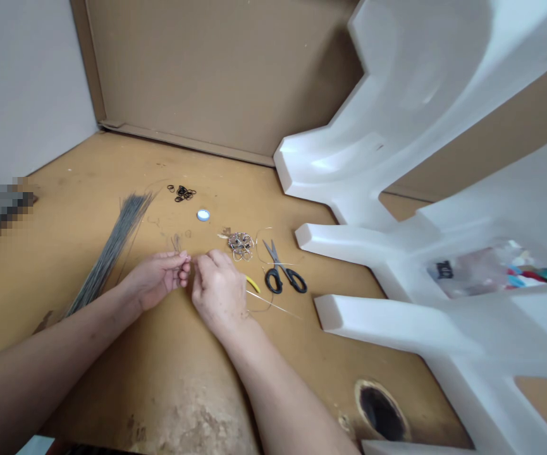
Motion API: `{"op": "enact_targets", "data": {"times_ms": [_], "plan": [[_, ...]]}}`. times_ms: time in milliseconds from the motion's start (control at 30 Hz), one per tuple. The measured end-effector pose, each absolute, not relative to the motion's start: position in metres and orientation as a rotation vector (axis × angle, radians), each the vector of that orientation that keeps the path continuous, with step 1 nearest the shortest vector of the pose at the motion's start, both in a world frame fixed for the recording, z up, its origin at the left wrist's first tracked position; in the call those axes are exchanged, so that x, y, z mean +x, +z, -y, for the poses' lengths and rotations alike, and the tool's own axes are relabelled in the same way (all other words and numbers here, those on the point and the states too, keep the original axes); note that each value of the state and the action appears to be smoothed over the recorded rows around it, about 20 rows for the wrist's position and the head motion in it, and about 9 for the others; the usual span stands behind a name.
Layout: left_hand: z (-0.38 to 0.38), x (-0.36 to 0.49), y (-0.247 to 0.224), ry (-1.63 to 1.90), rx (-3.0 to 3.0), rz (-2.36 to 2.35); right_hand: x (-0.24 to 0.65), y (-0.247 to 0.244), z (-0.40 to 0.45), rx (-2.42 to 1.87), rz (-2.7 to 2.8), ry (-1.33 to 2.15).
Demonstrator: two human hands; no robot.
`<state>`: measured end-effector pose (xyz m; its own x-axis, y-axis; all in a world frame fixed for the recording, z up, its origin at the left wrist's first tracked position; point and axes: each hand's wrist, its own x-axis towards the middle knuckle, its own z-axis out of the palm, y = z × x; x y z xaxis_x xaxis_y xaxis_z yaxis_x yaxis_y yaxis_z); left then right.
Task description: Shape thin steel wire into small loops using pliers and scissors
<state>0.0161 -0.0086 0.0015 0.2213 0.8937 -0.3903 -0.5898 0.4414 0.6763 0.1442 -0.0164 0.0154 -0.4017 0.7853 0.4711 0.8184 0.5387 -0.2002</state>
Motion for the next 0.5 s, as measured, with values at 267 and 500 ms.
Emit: {"op": "enact_targets", "data": {"times_ms": [267,500], "plan": [[0.0086,0.0156,0.0016,1.059,0.420,-0.839,0.1433,0.0164,0.0166,-1.294,2.259,-0.095],[0.0080,0.0152,0.0016,1.071,0.411,-0.832,0.1429,0.0157,0.0168,-1.309,2.250,-0.094]]}}
